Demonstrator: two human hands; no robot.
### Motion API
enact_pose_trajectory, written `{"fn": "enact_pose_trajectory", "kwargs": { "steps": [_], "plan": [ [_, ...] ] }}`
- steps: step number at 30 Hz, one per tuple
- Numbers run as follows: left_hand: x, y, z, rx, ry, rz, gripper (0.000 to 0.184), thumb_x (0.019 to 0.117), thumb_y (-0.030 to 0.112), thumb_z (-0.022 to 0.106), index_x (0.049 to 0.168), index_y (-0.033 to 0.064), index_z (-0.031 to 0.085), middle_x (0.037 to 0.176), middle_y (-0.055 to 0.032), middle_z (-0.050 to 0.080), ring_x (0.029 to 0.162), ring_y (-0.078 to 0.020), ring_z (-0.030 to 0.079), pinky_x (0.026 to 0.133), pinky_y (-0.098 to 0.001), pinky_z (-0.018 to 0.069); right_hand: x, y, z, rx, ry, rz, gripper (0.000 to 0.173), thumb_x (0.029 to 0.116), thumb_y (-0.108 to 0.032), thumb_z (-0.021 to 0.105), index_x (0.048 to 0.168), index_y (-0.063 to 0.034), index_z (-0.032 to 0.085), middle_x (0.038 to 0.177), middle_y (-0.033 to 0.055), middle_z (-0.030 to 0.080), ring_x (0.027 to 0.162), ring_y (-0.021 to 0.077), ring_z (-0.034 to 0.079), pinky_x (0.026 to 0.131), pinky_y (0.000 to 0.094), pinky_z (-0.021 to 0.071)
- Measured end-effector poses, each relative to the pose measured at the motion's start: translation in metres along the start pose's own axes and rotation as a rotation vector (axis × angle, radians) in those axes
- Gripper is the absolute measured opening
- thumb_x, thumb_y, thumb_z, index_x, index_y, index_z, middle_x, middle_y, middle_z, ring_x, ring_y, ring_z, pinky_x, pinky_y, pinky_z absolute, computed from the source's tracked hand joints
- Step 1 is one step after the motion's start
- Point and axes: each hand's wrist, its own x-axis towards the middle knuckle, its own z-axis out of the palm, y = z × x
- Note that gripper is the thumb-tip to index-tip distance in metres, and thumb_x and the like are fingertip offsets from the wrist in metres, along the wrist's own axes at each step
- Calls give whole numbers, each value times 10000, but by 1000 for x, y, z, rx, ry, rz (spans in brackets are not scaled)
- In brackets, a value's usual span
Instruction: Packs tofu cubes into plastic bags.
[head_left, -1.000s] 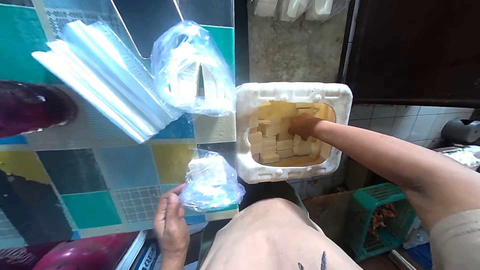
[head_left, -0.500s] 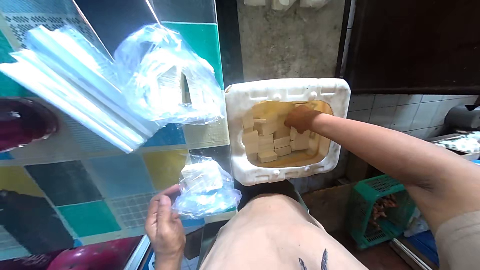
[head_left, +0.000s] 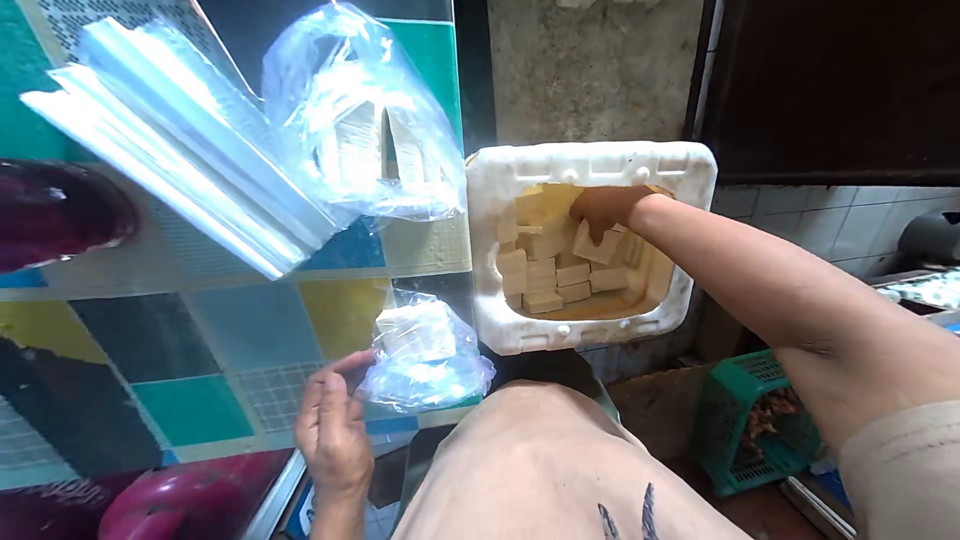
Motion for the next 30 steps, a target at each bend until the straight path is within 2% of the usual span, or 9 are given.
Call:
{"fn": "enact_pose_trajectory", "kwargs": {
  "steps": [5, 7, 9, 12, 15, 17, 20, 23, 30],
  "plan": [
    [-1, -5, -7, 30, 25, 96, 304, 1067, 163, 332, 1139, 126, 625, 1090, 128, 722, 1011, -28, 685, 920, -236, 565, -5, 12, 3, 111, 42, 41, 516, 816, 38, 813, 1276, 129, 598, 1268, 344, 609, 1235, 509, 570, 1008, 693, 427],
    [-3, -3, -16, 182, 45, 354, 293, 1072, 258, 415, 1210, 120, 634, 1179, 129, 667, 1095, -24, 629, 986, -264, 516, -6, 18, 12, 184, 123, 77, 523, 802, 40, 812, 1276, 100, 601, 1270, 333, 611, 1230, 509, 572, 993, 705, 434],
    [-5, 22, -13, 273, 50, 597, 305, 1065, 384, 438, 1221, 234, 653, 1221, 177, 619, 1173, -4, 570, 1012, -244, 469, -8, 20, 20, 260, 202, 101, 518, 808, 40, 804, 1283, 92, 603, 1270, 332, 610, 1235, 507, 568, 1016, 683, 432],
    [-16, 77, 27, 122, -215, 710, 262, 1062, 424, 469, 1190, 307, 665, 1214, 215, 629, 1170, 16, 576, 984, -180, 468, -12, 19, 36, 378, 320, 103, 475, 836, 49, 775, 1287, 69, 627, 1264, 327, 623, 1236, 509, 568, 1043, 673, 420],
    [0, 105, 88, 72, -588, 614, 189, 1027, 222, 527, 1078, 123, 679, 1055, 58, 679, 980, 9, 638, 857, -178, 547, -9, 20, 50, 441, 437, 67, 435, 816, 26, 803, 1229, 41, 670, 1208, 312, 655, 1180, 510, 601, 1001, 699, 445],
    [22, 117, 130, 363, -831, 435, 247, 980, 122, 540, 1143, 35, 704, 1027, -67, 685, 854, -109, 658, 752, -285, 564, -13, 19, 54, 459, 459, 60, 425, 818, 11, 811, 1220, 40, 677, 1235, 300, 650, 1205, 494, 594, 1024, 686, 440],
    [65, 121, 207, 922, -1185, -7, 355, 1051, 155, 484, 1369, 31, 580, 1265, -197, 630, 1175, -346, 622, 975, -542, 492, -13, 16, 60, 473, 472, 56, 430, 815, 10, 804, 1219, 59, 667, 1249, 309, 637, 1219, 487, 590, 1039, 667, 440],
    [90, 84, 260, 1048, -1118, -158, 300, 992, 109, 585, 1240, -57, 612, 1238, -276, 626, 1192, -417, 606, 959, -609, 483, -9, 14, 67, 482, 458, 65, 453, 827, -15, 805, 1246, 39, 642, 1220, 309, 648, 1182, 498, 611, 994, 688, 466],
    [105, 0, 290, 790, -1038, -238, 534, 965, -15, 595, 1481, -4, 453, 1415, -272, 543, 1305, -420, 545, 1077, -574, 437, -7, 9, 66, 509, 370, 119, 545, 850, -25, 802, 1348, 8, 585, 1265, 315, 632, 1204, 517, 598, 994, 703, 455]
  ]
}}
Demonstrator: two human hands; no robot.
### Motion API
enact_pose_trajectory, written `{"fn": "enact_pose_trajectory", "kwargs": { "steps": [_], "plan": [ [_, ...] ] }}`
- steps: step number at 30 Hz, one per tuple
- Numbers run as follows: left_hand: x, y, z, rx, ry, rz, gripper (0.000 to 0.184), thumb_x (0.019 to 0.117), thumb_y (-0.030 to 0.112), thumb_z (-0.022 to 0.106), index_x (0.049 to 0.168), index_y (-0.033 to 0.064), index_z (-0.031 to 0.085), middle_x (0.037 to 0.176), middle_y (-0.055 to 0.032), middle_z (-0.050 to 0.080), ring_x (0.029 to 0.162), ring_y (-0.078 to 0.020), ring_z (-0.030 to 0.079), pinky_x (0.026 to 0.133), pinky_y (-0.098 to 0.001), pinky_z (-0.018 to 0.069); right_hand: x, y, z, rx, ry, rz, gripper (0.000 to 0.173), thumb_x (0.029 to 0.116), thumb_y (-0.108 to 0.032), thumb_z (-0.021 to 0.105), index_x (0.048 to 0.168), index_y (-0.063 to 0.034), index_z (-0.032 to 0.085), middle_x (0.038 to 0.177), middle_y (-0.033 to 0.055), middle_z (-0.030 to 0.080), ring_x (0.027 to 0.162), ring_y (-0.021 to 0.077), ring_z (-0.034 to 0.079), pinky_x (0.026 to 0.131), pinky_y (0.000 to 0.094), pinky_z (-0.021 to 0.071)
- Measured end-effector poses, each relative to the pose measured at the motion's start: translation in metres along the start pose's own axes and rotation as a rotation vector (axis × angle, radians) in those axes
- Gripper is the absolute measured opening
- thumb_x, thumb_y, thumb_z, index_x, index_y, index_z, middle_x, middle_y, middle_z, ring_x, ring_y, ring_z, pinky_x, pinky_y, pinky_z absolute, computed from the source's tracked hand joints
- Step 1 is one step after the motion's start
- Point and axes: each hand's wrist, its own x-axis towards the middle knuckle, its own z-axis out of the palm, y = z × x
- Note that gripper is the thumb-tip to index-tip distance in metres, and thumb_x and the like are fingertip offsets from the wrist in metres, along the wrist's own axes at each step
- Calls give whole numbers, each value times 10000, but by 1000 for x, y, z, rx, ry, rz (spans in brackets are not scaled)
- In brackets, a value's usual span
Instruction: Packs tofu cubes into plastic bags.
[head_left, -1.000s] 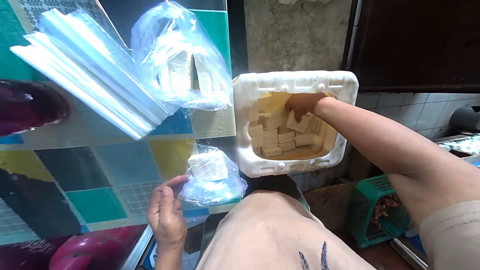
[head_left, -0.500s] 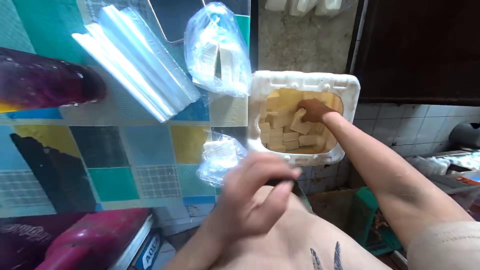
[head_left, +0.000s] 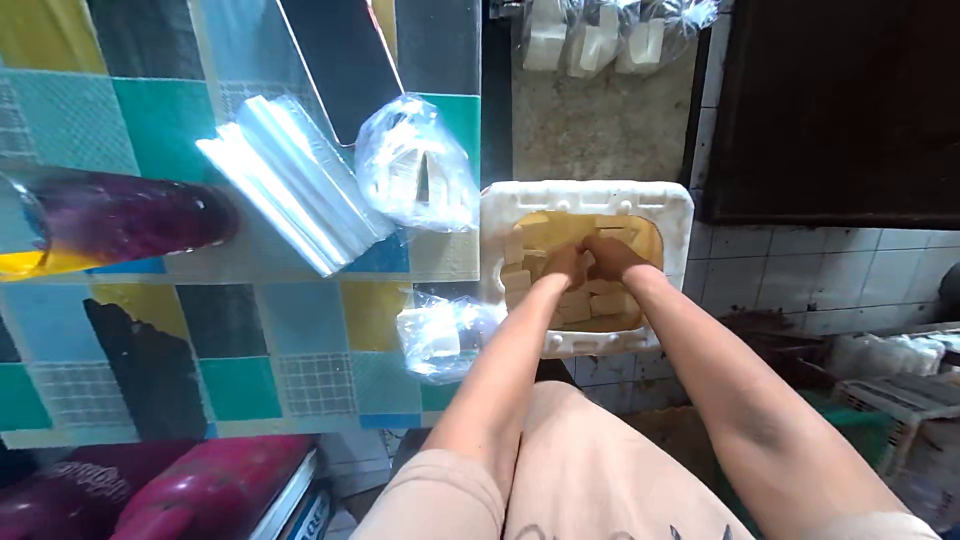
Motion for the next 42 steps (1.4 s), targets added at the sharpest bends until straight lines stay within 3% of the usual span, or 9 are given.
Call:
{"fn": "enact_pose_trajectory", "kwargs": {
  "steps": [5, 9, 15, 17, 20, 23, 27, 31, 42],
  "plan": [
    [18, -10, 13, 58, -14, 13, 678, 889, 1, 723, 1501, 7, 430, 1344, -284, 590, 1248, -436, 582, 1045, -596, 456, -7, -9, -15, -1, -61, 39, 551, 890, -59, 778, 1391, 1, 558, 1311, 324, 600, 1252, 518, 563, 1000, 692, 448],
    [31, -17, 4, 14, -56, -20, 393, 944, 129, 715, 1260, -81, 613, 1224, -285, 642, 1173, -417, 612, 1029, -590, 453, -4, -5, -17, 146, 10, 63, 553, 849, -65, 813, 1345, 12, 581, 1292, 323, 610, 1233, 517, 575, 975, 712, 454],
    [13, -28, -27, -479, 30, -41, 339, 987, 114, 642, 1280, -42, 571, 1156, -159, 634, 976, -192, 567, 864, -381, 461, -24, -22, -44, 469, 35, 160, 499, 949, -224, 751, 1393, -46, 609, 1387, 283, 586, 1349, 445, 509, 1102, 644, 373],
    [6, -25, -33, -744, 90, -35, 312, 1019, 134, 583, 1300, 0, 556, 1091, -100, 647, 900, -129, 595, 797, -315, 502, -34, -30, -48, 696, 61, 261, 536, 973, -315, 723, 1369, 24, 598, 1398, 285, 568, 1346, 414, 507, 1122, 603, 367],
    [1, -15, -36, -1032, 187, -64, 282, 1078, 231, 430, 1254, 47, 552, 1062, -96, 645, 921, -180, 638, 807, -376, 551, -28, -24, -35, 1042, 150, 302, 603, 955, -390, 737, 1357, 32, 585, 1367, 239, 596, 1281, 346, 565, 1099, 531, 435],
    [-2, -10, -40, -1010, 250, -117, 391, 1124, 301, 314, 1336, 41, 515, 1149, -119, 612, 983, -197, 609, 840, -381, 534, -26, -22, -23, 1318, 238, 254, 452, 1030, -282, 633, 1378, -3, 561, 1347, 198, 600, 1222, 291, 587, 1036, 476, 489],
    [-5, -6, -47, -862, 260, -222, 371, 1116, 282, 350, 1296, 17, 539, 1114, -132, 596, 944, -199, 577, 824, -371, 511, -31, -24, -9, 1630, 245, 213, 325, 1070, -248, 520, 1330, -53, 546, 1149, 113, 652, 986, 189, 649, 840, 364, 555],
    [-13, 5, -54, -884, 146, -225, 299, 1059, 223, 526, 1271, 15, 562, 1055, -118, 651, 872, -170, 648, 782, -337, 558, -31, -24, 15, 1688, 331, 114, 342, 995, -155, 679, 1294, -27, 574, 1071, 109, 681, 904, 157, 673, 814, 335, 581],
    [-18, 8, -58, -863, 60, -234, 267, 1054, 250, 529, 1227, 55, 587, 1023, -68, 647, 863, -142, 640, 782, -304, 551, -40, -27, 22, 1571, 556, -60, 495, 863, -19, 792, 1299, -4, 557, 1092, 128, 657, 917, 151, 669, 810, 336, 593]
  ]
}}
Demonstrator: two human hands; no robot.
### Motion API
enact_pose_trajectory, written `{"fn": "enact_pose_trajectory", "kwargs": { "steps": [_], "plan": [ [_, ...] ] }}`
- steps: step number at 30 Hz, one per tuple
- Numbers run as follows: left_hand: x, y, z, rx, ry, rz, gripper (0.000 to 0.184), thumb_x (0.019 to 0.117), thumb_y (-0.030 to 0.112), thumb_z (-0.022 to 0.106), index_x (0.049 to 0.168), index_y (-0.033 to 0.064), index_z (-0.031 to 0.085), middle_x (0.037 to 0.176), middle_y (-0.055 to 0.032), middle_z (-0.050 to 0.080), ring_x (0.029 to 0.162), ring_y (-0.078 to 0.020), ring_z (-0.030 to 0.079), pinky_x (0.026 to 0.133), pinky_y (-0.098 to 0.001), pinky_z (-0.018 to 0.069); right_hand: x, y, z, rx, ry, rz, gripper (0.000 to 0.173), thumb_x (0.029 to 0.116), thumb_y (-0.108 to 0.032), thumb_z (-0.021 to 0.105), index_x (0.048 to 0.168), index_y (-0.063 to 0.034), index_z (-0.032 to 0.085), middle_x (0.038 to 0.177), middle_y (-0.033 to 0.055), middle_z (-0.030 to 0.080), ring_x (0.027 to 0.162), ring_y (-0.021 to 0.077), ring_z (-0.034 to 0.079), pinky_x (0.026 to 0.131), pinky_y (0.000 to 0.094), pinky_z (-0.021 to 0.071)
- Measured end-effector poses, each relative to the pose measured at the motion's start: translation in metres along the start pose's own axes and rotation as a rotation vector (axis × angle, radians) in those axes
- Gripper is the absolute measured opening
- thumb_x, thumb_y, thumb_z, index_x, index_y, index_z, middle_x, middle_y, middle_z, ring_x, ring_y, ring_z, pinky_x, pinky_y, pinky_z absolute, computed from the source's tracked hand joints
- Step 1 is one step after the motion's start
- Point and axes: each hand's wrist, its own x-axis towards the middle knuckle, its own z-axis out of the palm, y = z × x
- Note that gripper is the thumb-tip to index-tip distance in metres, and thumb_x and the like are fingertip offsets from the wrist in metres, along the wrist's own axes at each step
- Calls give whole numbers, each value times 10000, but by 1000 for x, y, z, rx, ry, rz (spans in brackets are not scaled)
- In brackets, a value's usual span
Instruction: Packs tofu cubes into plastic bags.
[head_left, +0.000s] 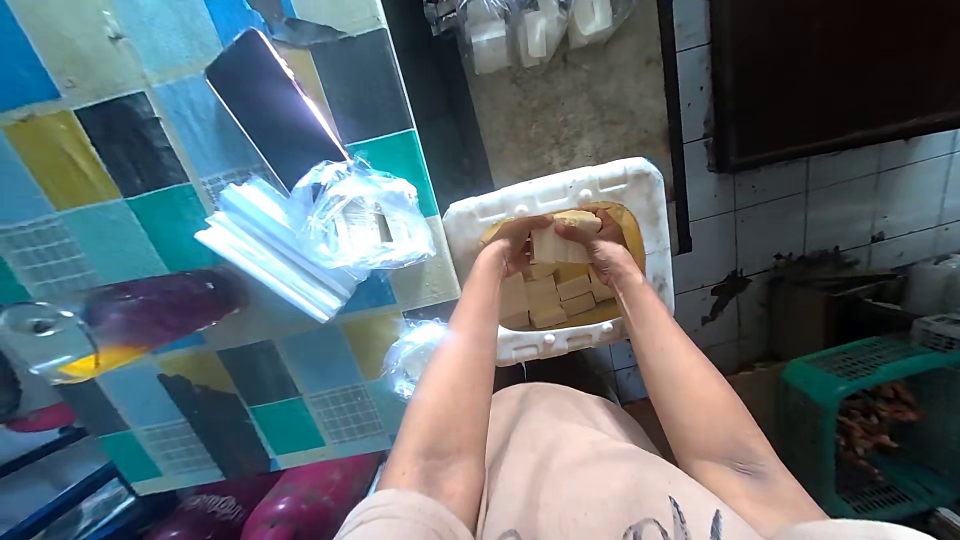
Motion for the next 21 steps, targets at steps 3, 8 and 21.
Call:
{"fn": "enact_pose_trajectory", "kwargs": {
  "steps": [3, 8, 21],
  "plan": [
    [-5, 0, 1, 83, 12, 50, 313, 1063, 186, 512, 1341, 48, 550, 1079, -106, 644, 893, -169, 636, 792, -329, 544, 0, 1, -3, -107, -37, -84, 527, 841, -14, 805, 1310, 4, 565, 1124, 152, 663, 968, 154, 664, 861, 340, 578],
    [-6, -2, 1, 149, 72, 92, 378, 1027, 120, 561, 1400, 62, 540, 1140, -151, 649, 926, -194, 636, 810, -353, 537, -1, -3, -3, -286, -46, -118, 499, 850, -58, 818, 1303, -25, 614, 1182, 180, 677, 1043, 216, 667, 929, 414, 551],
    [-2, 10, -5, 274, 118, -56, 247, 1034, 276, 551, 1139, 66, 629, 937, -66, 659, 800, -158, 638, 716, -327, 544, -4, -14, -4, -198, -184, -49, 311, 890, -23, 772, 1179, -30, 656, 1111, 87, 683, 951, 95, 652, 851, 284, 556]
  ]
}}
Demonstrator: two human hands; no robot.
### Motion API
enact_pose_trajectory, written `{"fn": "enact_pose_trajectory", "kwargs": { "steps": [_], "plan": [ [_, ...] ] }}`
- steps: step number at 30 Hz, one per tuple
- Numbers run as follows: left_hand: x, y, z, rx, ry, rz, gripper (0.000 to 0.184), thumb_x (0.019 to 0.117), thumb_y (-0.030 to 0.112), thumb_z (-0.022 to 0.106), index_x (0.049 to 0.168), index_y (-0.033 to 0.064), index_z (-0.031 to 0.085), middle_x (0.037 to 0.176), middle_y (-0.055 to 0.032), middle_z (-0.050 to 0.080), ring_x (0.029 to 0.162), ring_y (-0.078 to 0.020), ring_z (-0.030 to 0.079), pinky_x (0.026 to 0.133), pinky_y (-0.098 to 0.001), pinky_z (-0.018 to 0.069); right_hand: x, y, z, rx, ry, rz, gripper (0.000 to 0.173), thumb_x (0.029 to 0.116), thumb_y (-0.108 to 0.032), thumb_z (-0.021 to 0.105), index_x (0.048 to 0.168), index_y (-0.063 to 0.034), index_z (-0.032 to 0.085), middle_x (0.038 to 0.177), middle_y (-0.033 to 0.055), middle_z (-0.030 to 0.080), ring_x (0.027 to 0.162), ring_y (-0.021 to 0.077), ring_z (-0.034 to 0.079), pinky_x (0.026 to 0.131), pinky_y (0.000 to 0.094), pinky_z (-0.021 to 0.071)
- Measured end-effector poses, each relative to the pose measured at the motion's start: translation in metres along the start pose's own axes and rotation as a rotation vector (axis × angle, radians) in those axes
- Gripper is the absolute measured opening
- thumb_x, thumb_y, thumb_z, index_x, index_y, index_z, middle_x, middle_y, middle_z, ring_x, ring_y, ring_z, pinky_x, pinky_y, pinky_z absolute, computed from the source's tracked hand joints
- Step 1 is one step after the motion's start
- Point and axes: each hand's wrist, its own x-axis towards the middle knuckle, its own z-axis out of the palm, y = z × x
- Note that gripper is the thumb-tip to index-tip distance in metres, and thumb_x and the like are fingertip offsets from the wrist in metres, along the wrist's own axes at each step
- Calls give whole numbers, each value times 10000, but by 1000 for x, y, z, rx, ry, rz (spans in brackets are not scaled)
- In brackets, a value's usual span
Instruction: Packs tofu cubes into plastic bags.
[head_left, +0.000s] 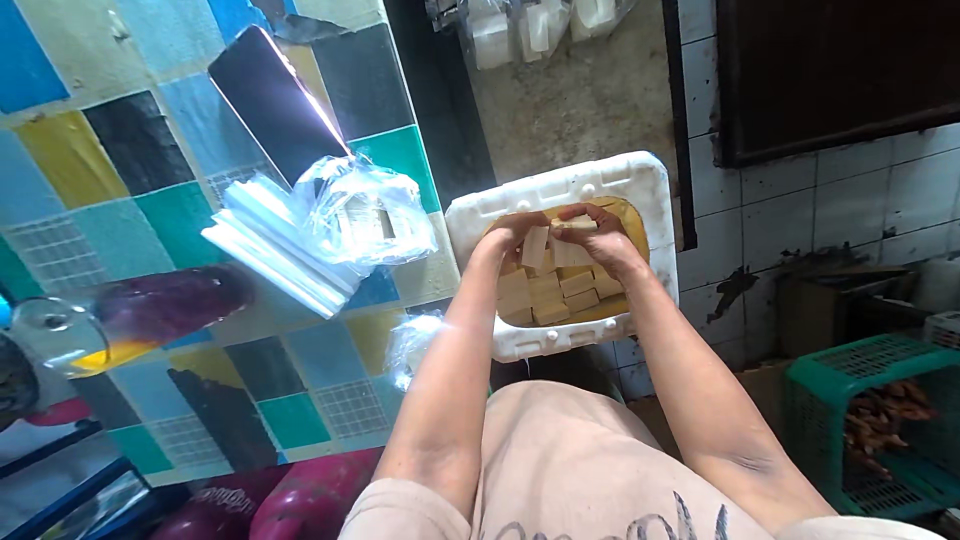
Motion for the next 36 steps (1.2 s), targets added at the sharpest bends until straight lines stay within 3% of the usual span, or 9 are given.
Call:
{"fn": "enact_pose_trajectory", "kwargs": {
  "steps": [10, 14, 20, 23, 25, 28, 30, 33, 36],
  "plan": [
    [6, 3, 5, 124, 85, -26, 307, 1008, 281, 597, 1175, 25, 631, 1036, -111, 649, 881, -197, 631, 794, -388, 541, 4, 1, -1, -218, 17, 9, 276, 875, -117, 815, 1115, -44, 701, 1043, 127, 704, 940, 193, 655, 863, 431, 533],
    [16, -5, 5, -21, 38, -56, 245, 1025, 305, 544, 1072, 86, 643, 898, -44, 665, 750, -141, 637, 674, -314, 546, 6, 1, 3, -164, 61, 92, 277, 887, -130, 809, 1126, -45, 696, 1060, 150, 691, 961, 226, 648, 869, 455, 527],
    [9, -6, 6, -246, -45, -119, 218, 1053, 305, 445, 1014, 125, 564, 821, -25, 604, 675, -125, 608, 616, -282, 540, 7, 4, 2, 5, 62, 224, 276, 939, -129, 751, 1180, -40, 651, 1046, 135, 679, 866, 177, 653, 792, 374, 561],
    [6, -3, 8, -351, 56, -109, 185, 1074, 290, 455, 1107, 128, 536, 891, -31, 578, 730, -142, 606, 655, -299, 546, 8, 5, 0, 52, 89, 280, 298, 939, -146, 755, 1198, -50, 646, 1039, 140, 673, 848, 191, 652, 770, 379, 564],
    [16, -8, 12, -204, 163, -32, 291, 1063, 297, 503, 1215, 61, 581, 1017, -90, 619, 849, -181, 620, 746, -342, 541, 7, 5, 2, 184, 110, 334, 314, 954, -163, 739, 1235, -73, 634, 1033, 120, 679, 846, 183, 669, 757, 364, 580],
    [24, -17, 19, 185, 201, 167, 413, 1069, 261, 491, 1338, -40, 577, 1276, -275, 608, 1193, -376, 586, 1006, -555, 455, 1, 3, 3, 418, 150, 377, 344, 994, -191, 681, 1306, -91, 577, 1042, 91, 669, 871, 169, 672, 768, 344, 588],
    [23, -21, 27, 324, 219, 233, 395, 1061, 237, 509, 1347, -30, 566, 1261, -292, 614, 1202, -411, 585, 1013, -584, 442, -7, 0, 2, 540, 168, 374, 333, 1028, -234, 623, 1324, -103, 549, 1080, 81, 656, 930, 168, 660, 812, 349, 577],
    [21, -27, 37, 435, 234, 320, 446, 1062, 246, 545, 1400, -41, 502, 1209, -314, 629, 1127, -441, 628, 977, -586, 484, -20, -6, 2, 675, 187, 346, 230, 1065, -298, 486, 1211, -134, 555, 1041, 37, 659, 934, 142, 667, 813, 346, 581],
    [9, -23, 40, 613, 252, 345, 532, 1073, 299, 524, 1483, -24, 425, 1270, -295, 632, 1189, -445, 623, 1019, -585, 479, -30, -7, 3, 824, 223, 327, 227, 1069, -302, 438, 1159, -135, 562, 1023, 50, 671, 932, 167, 682, 795, 378, 590]
  ]
}}
